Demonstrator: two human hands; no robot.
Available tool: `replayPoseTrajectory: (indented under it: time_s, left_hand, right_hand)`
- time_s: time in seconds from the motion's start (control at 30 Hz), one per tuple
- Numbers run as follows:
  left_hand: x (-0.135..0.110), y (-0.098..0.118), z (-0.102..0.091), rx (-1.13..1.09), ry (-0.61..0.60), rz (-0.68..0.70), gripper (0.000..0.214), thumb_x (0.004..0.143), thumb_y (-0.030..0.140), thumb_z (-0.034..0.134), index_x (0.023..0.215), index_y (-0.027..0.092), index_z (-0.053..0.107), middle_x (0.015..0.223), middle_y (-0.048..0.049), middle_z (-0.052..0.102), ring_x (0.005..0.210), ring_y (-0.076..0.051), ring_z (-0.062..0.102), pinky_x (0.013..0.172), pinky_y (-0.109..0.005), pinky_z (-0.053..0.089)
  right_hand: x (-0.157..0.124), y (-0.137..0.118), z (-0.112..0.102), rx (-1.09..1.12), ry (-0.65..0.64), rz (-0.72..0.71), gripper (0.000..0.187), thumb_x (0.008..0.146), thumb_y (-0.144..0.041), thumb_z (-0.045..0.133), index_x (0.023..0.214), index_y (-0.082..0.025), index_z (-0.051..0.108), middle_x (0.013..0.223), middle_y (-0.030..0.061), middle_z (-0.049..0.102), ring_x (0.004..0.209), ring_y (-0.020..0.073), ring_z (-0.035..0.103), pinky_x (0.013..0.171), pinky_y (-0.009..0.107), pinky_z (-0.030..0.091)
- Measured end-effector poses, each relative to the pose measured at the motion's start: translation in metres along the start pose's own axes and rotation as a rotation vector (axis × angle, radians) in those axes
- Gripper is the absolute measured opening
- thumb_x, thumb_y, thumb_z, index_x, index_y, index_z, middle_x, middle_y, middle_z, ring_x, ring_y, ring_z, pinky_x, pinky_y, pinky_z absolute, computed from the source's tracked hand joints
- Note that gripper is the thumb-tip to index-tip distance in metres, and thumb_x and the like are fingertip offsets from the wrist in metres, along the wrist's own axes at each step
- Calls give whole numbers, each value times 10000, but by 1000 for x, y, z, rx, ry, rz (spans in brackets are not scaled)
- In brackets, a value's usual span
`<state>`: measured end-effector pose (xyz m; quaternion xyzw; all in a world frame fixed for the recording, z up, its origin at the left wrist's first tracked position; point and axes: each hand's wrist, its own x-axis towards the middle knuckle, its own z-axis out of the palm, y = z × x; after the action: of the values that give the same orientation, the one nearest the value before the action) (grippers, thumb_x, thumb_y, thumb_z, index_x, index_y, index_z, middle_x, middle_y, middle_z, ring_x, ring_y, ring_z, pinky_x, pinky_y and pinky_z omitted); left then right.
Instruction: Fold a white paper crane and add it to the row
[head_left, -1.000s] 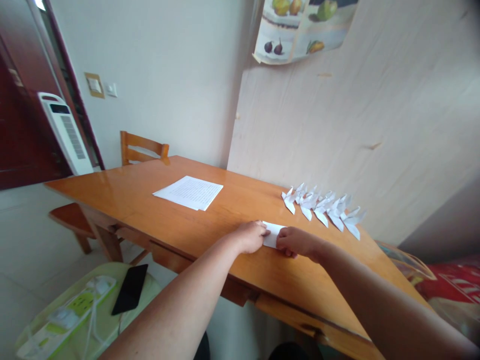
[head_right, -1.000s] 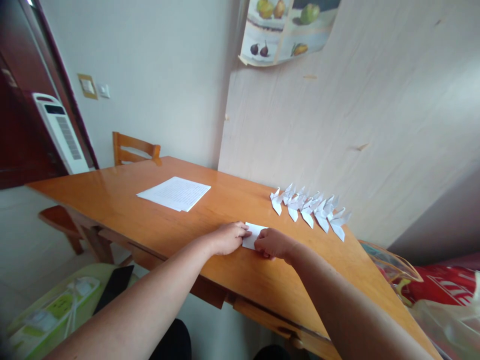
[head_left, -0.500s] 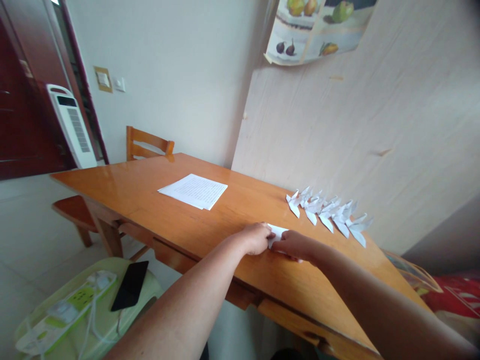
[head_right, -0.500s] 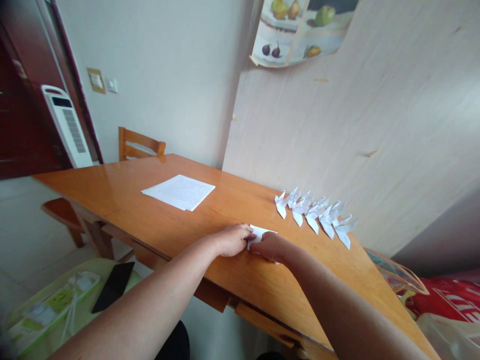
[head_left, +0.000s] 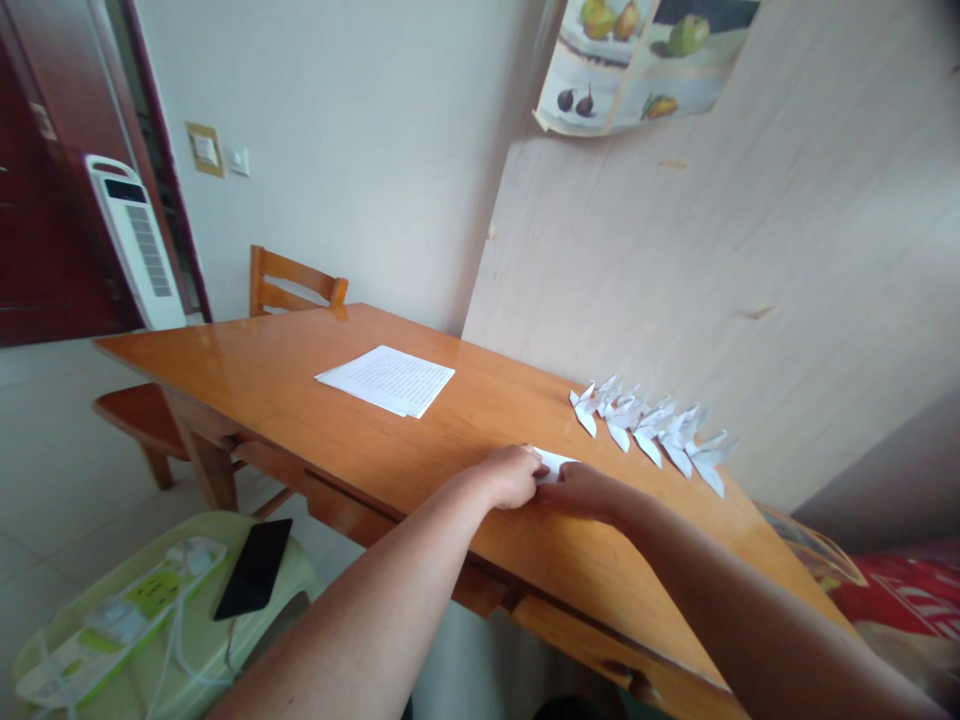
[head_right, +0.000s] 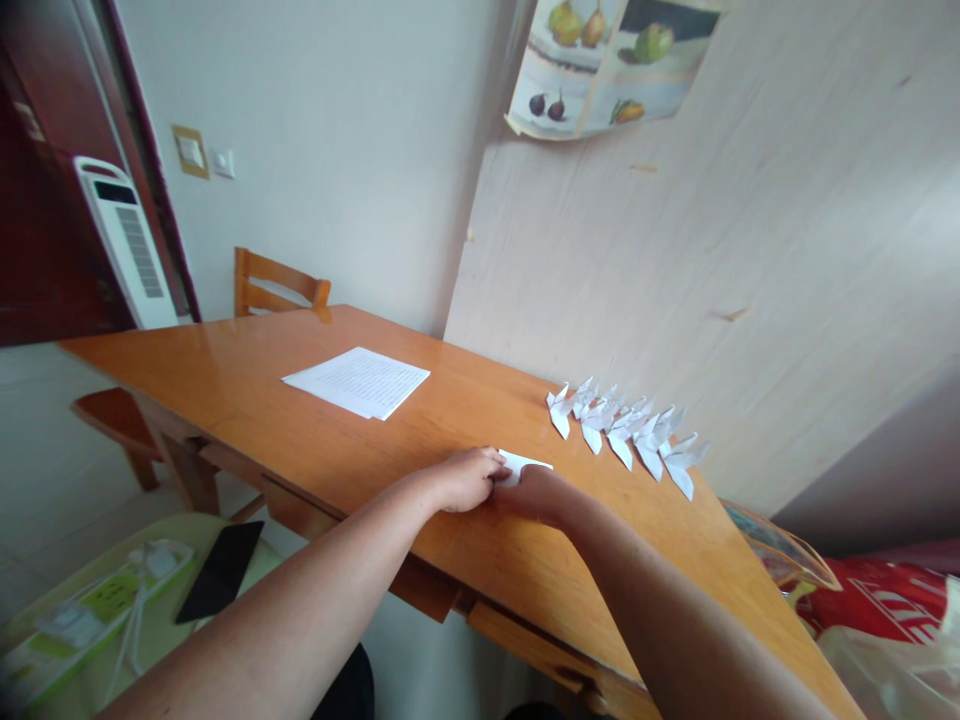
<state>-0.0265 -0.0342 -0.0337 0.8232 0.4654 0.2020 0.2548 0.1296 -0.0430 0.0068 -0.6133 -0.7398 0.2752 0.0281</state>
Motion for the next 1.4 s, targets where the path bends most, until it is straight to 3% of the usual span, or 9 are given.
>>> replayPoseTrajectory:
  time_s: [0.3,0.47,0.67,0.97,1.1,1.27,1.4]
  left_hand:
    - [-2,5,-4,31,-1,49,263,897,283,489,1057,225,689,1216,-83,664,1073,-252,622,897,-325,465]
    - [-3,6,-6,56,-14,80,263,876,305,518,1039,227,708,1202,-85,667,1076,-263,613,918,-339,456]
    - [-3,5,-7,80,-21,93,280,841,328,571,1066,231,708,1176,-65,677,1087,-263,599,933,-318,447]
    - [-2,2,-7,142,-17,120,294,832,266,536,1070,222,702,1148,-70,663,1024,-249,604,889,-318,460]
    - [0,0,-6,156,-29,152,303,827,217,509,1055,214,709,1103,-73,664,993,-241,605,874,-312,461]
    - [-1,2,-8,155,-29,172,334,810,189,521,1091,224,698,1202,-62,630,1092,-241,567,956,-307,430]
    - [-2,2,-10,155,-44,191,283,798,173,513,989,218,717,1133,-50,653,1071,-230,574,937,-291,441]
  right_hand:
    - [-5,1,-13,34,-127,55,239,780,-337,612,617,-196,508,449,-51,434,416,91,404,418,224,287]
    - [-7,-5,-13,24,-119,63,244,747,-332,646,604,-198,500,450,-51,438,423,92,389,418,233,260]
    - [2,5,-17,-10,-144,93,231,709,-325,650,565,-189,532,457,-34,475,418,96,408,431,233,270]
    - [-9,5,-24,-29,-54,148,132,654,-274,695,717,-185,620,555,-34,511,500,110,441,462,233,281]
    - [-12,14,-29,-52,-55,198,156,646,-300,690,719,-184,615,548,-30,500,479,115,422,444,242,254]
    - [-13,35,-36,-50,-49,231,170,638,-310,688,717,-183,607,543,-36,475,474,113,408,440,238,233]
    - [-18,52,-40,-34,-38,255,174,643,-311,684,707,-185,583,558,-35,467,478,112,390,437,238,225]
